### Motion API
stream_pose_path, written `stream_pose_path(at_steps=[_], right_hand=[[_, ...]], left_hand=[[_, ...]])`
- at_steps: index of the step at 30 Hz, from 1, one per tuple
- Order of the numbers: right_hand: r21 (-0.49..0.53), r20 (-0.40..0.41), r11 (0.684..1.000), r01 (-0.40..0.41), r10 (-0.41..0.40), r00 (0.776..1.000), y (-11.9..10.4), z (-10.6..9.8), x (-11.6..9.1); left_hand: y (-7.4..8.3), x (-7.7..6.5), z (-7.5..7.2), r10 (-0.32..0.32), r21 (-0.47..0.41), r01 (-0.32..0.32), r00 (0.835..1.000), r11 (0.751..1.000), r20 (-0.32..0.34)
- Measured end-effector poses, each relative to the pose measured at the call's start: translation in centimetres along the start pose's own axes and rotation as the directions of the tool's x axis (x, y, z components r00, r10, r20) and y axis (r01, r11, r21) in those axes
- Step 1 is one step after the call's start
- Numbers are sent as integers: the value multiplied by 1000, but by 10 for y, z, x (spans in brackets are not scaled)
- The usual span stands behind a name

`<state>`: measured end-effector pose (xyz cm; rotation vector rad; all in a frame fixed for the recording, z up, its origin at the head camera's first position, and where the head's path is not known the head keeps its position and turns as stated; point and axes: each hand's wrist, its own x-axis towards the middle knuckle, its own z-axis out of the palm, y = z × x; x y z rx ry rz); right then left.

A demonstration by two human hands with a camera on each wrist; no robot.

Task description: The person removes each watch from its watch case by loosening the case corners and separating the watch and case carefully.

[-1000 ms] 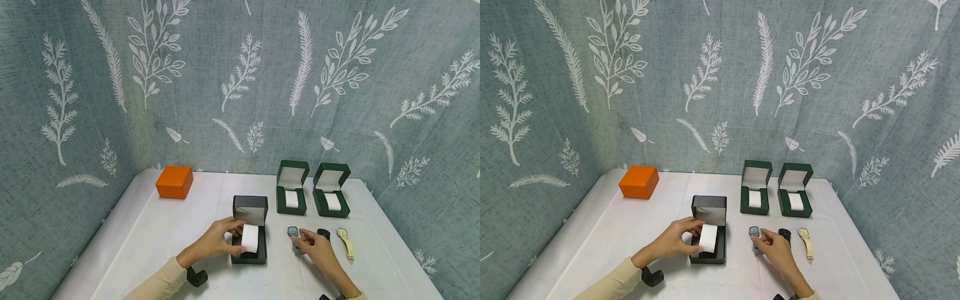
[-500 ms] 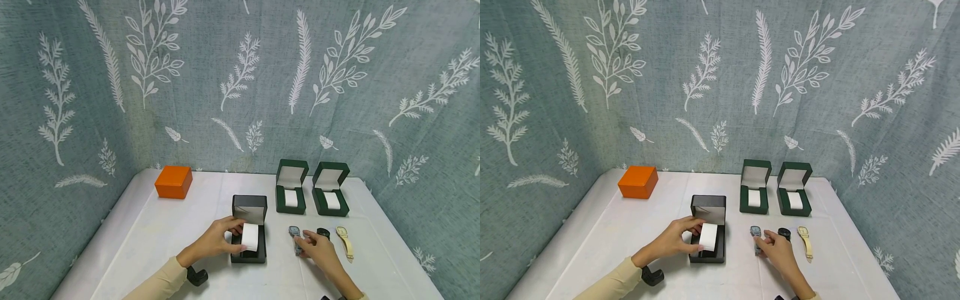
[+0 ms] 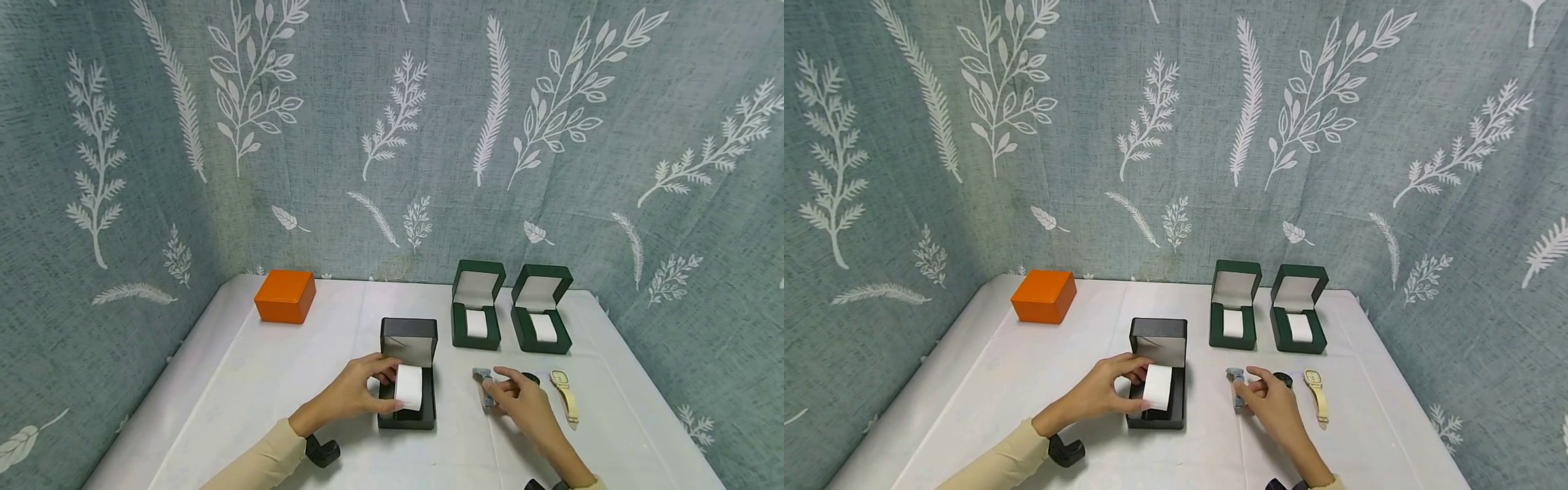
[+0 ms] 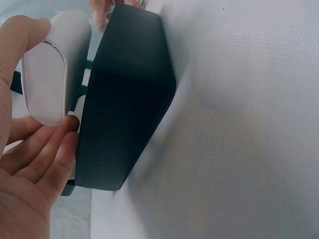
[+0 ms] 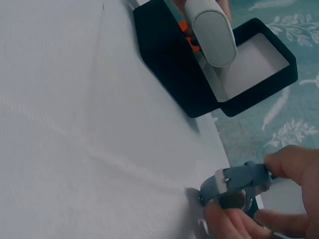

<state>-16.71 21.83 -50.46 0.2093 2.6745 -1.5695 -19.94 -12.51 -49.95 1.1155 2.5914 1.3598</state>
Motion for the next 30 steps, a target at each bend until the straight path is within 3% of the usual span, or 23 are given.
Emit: stream_pose_path(at_steps=[15, 24, 30], right_hand=[[53, 53, 997, 56, -58, 997, 3, -4, 4], [27, 176, 986, 166, -168, 970, 4, -9, 3], [22, 158, 994, 111, -114, 981, 5, -7, 5]], left_hand=[[1, -1, -2, -20, -3, 20, 1000, 1000, 1], [-1, -2, -2, -9, -4, 9, 1000, 1000, -1], [1, -1, -3, -16, -4, 16, 1000, 1000, 2]])
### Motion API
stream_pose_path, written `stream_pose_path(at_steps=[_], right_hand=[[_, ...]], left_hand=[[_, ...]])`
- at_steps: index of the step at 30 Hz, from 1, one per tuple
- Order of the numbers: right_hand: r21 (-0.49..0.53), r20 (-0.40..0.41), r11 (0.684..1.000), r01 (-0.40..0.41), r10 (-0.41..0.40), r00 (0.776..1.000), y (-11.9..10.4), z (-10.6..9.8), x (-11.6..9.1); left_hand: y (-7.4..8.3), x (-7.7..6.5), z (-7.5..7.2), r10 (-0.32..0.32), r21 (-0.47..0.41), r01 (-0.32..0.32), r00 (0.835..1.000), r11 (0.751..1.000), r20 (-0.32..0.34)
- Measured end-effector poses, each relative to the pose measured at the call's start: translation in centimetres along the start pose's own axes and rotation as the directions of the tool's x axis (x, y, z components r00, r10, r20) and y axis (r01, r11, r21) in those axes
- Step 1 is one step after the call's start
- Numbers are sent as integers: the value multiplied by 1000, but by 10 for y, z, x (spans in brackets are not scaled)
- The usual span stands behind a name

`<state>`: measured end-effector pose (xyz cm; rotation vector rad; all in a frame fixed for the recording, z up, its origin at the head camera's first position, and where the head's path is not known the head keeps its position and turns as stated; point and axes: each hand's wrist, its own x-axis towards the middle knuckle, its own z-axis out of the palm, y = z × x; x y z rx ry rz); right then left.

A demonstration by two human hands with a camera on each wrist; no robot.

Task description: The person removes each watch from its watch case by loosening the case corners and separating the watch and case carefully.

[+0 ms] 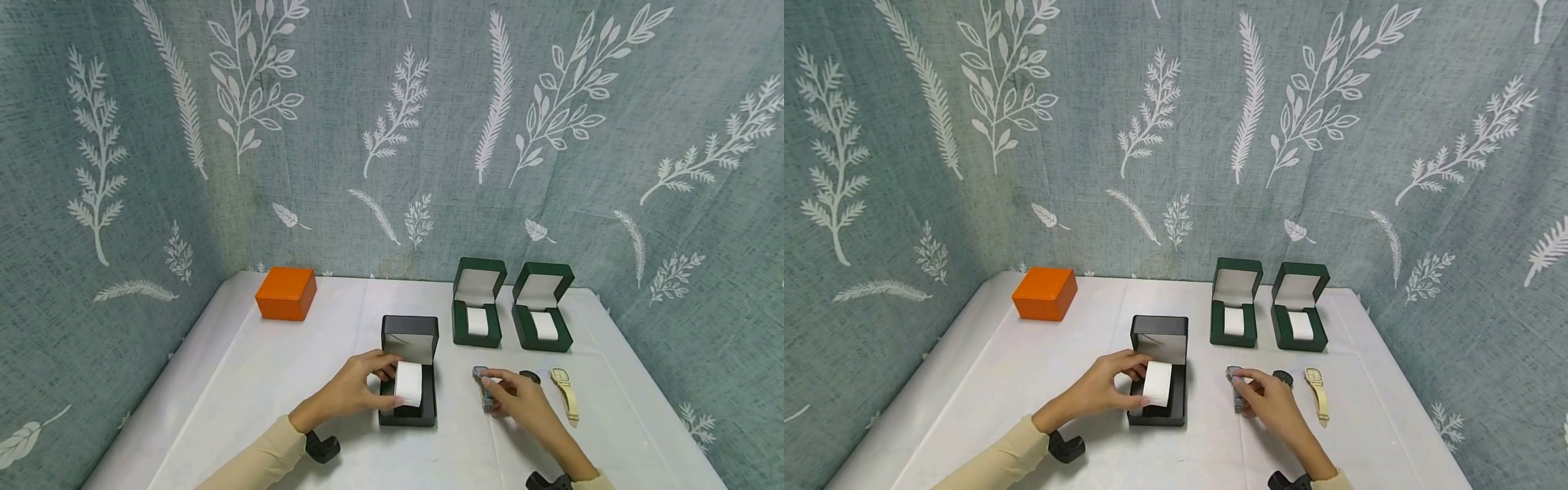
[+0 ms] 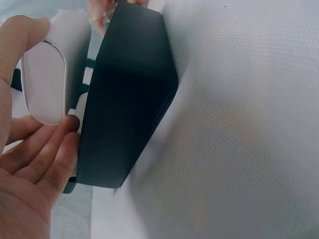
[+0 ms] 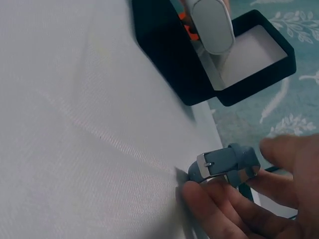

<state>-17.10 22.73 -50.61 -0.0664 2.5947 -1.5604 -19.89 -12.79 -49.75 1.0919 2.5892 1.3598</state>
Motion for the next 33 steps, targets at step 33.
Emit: stream_pose_path(at_steps=[33], right_hand=[[-62, -110, 997, -37, 30, 994, -8, 4, 7]], left_hand=[[2, -1, -1, -2, -25, 2, 1000, 1000, -5]])
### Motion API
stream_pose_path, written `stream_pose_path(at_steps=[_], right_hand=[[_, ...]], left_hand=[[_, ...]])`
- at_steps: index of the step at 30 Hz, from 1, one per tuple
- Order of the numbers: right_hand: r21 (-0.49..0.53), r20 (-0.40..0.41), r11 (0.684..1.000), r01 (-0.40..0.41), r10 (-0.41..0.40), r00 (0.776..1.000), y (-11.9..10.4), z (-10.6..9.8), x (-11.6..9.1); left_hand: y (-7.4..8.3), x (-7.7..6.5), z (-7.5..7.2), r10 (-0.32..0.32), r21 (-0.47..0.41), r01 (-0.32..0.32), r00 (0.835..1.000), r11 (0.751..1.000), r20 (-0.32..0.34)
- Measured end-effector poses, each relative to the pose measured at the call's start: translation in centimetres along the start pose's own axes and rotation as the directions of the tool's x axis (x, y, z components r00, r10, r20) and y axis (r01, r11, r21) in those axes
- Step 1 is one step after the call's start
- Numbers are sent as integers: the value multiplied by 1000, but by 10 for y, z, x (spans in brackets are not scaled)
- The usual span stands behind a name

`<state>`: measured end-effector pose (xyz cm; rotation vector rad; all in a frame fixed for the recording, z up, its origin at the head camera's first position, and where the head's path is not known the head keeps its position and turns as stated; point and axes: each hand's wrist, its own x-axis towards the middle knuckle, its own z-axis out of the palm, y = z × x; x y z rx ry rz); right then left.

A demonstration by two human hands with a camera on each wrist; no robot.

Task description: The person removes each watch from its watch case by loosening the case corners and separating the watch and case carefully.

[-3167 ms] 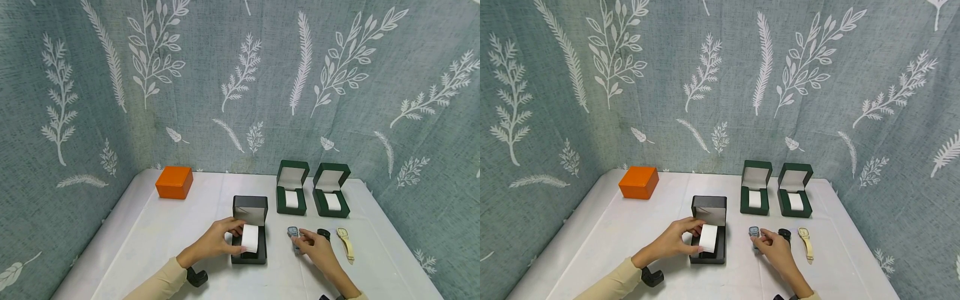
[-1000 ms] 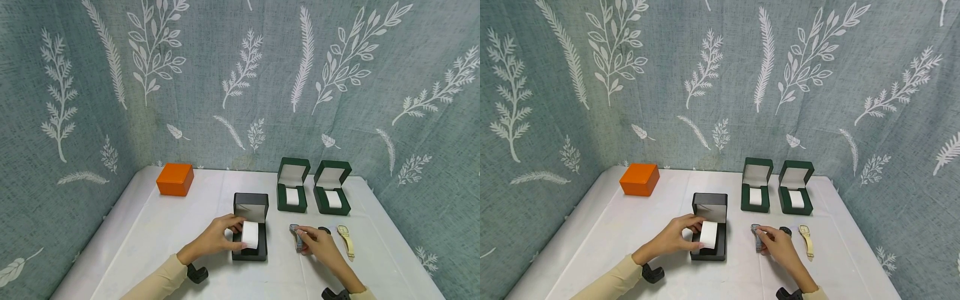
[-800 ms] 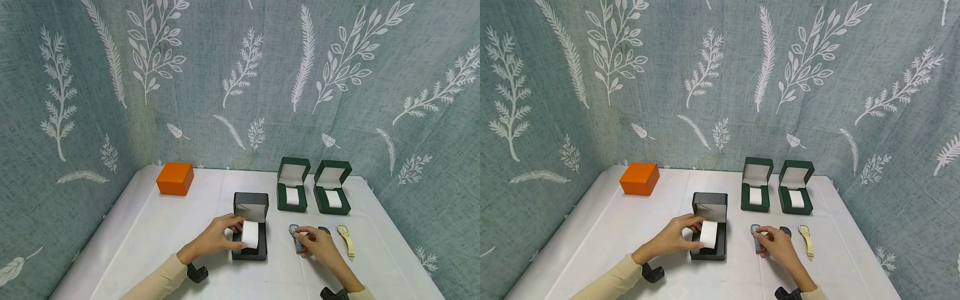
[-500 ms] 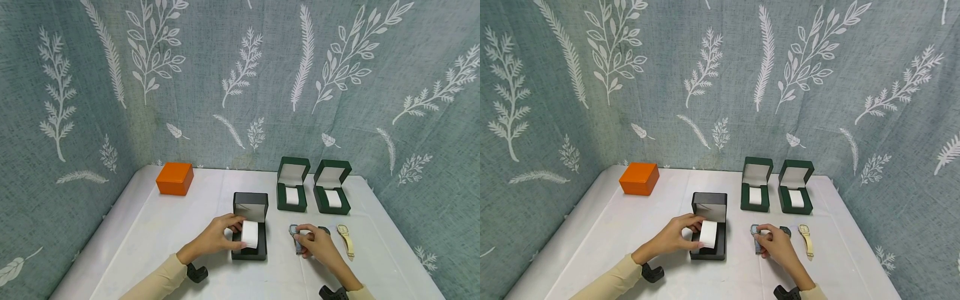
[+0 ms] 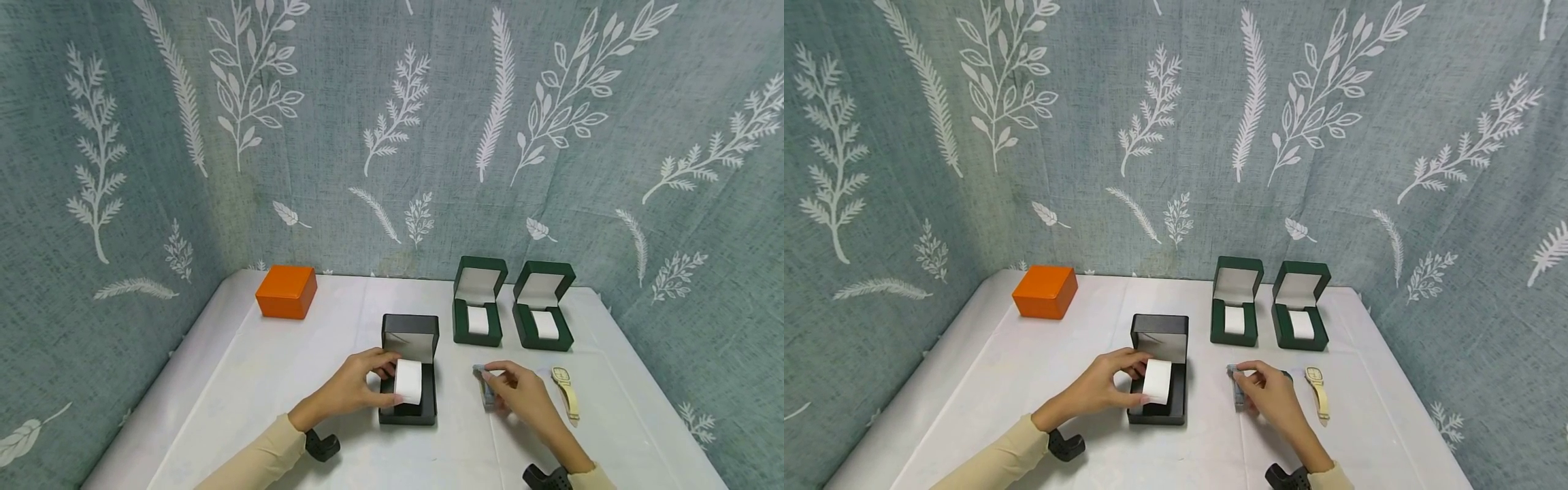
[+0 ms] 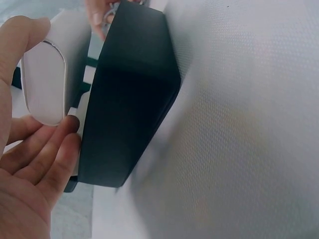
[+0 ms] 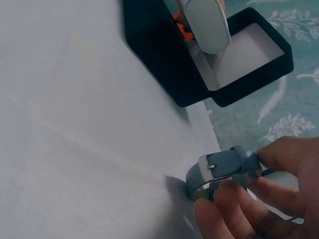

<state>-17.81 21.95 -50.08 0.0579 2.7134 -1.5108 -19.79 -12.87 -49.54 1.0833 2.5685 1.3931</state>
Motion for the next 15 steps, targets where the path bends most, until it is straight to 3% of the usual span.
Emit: stream_pose_path(at_steps=[15], right_hand=[[55, -23, 998, 44, -43, 999, -1, -5, 2]], left_hand=[[-1, 0, 1, 2, 10, -2, 1000, 1000, -1]])
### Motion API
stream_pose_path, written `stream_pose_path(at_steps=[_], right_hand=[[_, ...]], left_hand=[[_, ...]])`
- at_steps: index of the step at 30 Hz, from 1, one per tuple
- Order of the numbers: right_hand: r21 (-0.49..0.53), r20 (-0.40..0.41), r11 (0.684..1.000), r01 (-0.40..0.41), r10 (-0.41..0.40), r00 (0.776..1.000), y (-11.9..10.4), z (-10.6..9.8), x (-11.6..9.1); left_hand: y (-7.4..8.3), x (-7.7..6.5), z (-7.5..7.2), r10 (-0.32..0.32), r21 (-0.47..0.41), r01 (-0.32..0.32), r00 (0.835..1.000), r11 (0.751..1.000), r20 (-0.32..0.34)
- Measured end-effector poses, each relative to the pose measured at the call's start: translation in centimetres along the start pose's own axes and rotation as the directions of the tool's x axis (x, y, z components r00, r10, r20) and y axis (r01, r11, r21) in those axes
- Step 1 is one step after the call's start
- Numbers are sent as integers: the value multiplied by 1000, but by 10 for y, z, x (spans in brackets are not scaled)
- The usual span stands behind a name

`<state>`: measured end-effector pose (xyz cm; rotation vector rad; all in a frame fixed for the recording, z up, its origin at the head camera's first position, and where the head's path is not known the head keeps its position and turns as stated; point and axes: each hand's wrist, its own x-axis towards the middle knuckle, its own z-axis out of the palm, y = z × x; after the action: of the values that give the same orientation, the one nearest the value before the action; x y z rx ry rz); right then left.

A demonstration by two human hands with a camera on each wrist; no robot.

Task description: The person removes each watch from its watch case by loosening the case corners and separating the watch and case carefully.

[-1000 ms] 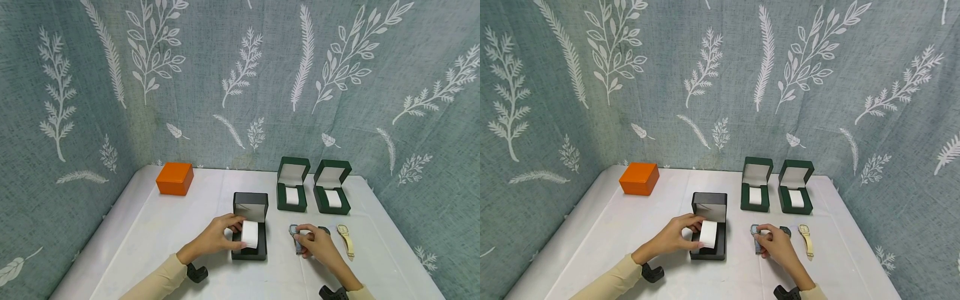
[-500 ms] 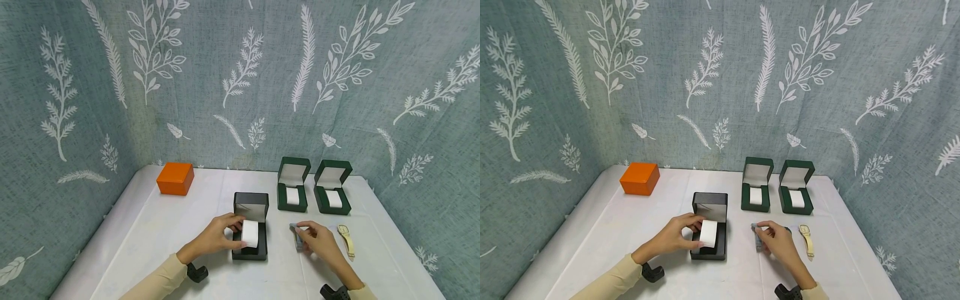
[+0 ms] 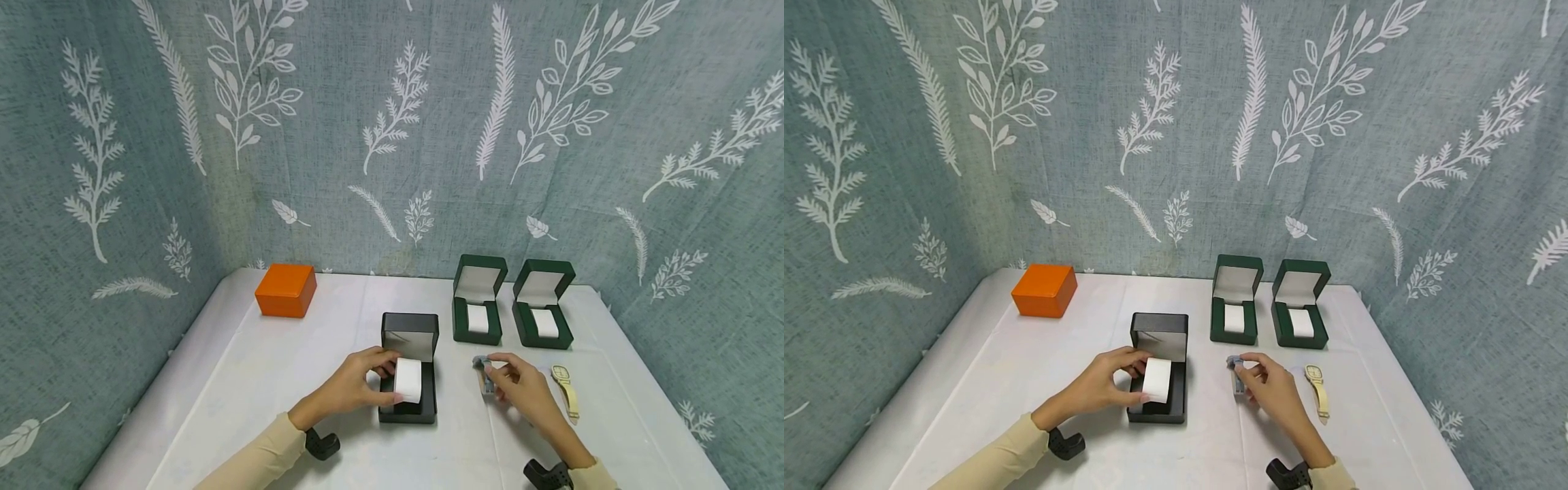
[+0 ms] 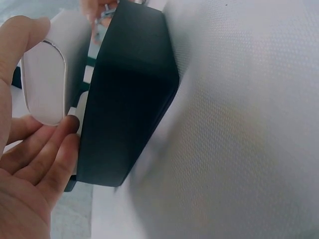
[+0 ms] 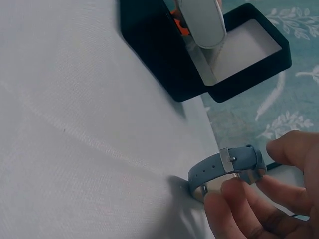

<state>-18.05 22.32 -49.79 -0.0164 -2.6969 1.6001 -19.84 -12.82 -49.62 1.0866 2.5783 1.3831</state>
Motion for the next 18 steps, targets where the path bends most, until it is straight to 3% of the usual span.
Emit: stream_pose_path(at_steps=[18], right_hand=[[52, -9, 999, 0, 0, 1000, -1, -4, 5]], left_hand=[[-2, 1, 1, 3, 10, -2, 1000, 1000, -1]])
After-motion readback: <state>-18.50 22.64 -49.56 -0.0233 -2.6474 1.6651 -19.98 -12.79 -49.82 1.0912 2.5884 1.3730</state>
